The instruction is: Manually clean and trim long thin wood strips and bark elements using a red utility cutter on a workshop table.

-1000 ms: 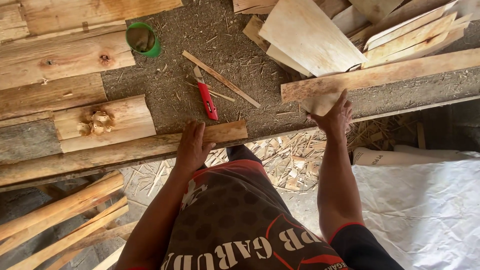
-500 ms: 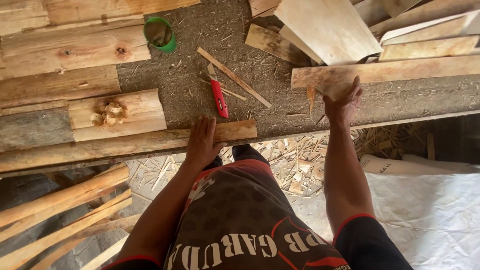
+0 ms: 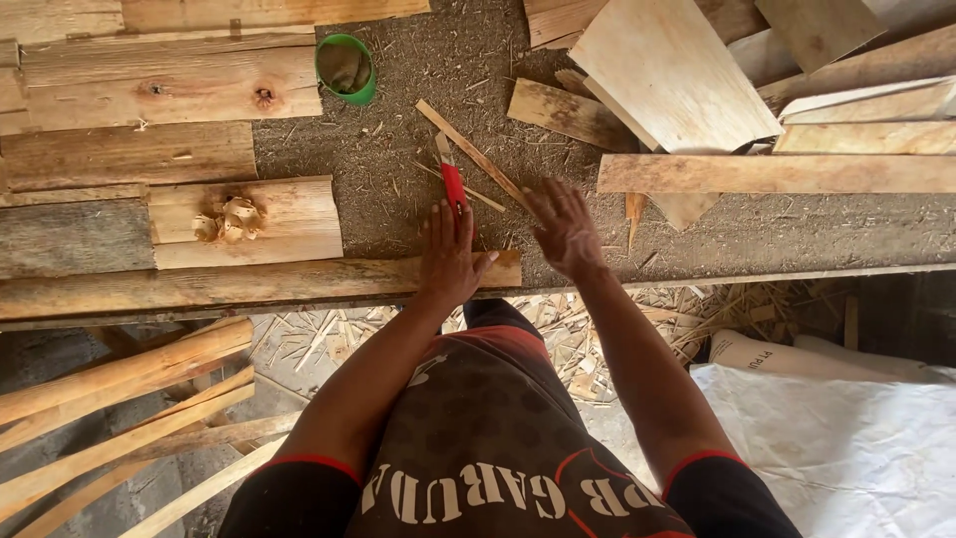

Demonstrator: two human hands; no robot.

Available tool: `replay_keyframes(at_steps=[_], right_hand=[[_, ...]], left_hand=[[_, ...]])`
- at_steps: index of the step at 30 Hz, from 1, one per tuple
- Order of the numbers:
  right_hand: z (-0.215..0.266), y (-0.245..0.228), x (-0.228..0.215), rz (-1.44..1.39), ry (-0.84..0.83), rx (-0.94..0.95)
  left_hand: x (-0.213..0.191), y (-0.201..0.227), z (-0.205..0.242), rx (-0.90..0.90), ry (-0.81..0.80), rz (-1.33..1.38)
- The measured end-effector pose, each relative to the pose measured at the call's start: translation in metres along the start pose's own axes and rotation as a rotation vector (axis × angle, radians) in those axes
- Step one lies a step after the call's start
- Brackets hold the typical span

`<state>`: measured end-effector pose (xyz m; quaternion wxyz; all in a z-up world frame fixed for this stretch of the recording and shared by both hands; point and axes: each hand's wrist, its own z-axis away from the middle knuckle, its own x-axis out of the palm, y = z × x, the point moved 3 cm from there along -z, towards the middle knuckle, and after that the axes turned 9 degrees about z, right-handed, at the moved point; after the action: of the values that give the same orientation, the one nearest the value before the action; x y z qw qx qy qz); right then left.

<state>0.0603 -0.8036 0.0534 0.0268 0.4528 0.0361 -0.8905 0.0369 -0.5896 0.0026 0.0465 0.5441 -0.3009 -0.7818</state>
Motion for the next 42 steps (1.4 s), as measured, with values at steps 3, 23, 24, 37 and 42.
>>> replay_keyframes(at_steps=[3,23,24,37,42], right_hand=[[-0.02,-0.007,0.012,0.005,0.162,-0.198],[0.03,0.196,0.012,0.059,0.583,0.345],[0.031,0.198,0.006,0.084,0.569,0.313],[0.04,0.254,0.044,0.378,0.739,0.161],[0.063,0.222,0.043,0.388,0.927,0.195]], left_hand=[[0.007,0.002,-0.013,0.074,0.023,-0.017],[-0.029,0.007,-0.005,0.188,0.006,0.201],[-0.027,0.002,0.005,0.214,0.028,0.147],[-0.055,0.006,0.066,0.188,0.261,0.313],[-0.055,0.014,0.053,0.272,0.289,0.299]])
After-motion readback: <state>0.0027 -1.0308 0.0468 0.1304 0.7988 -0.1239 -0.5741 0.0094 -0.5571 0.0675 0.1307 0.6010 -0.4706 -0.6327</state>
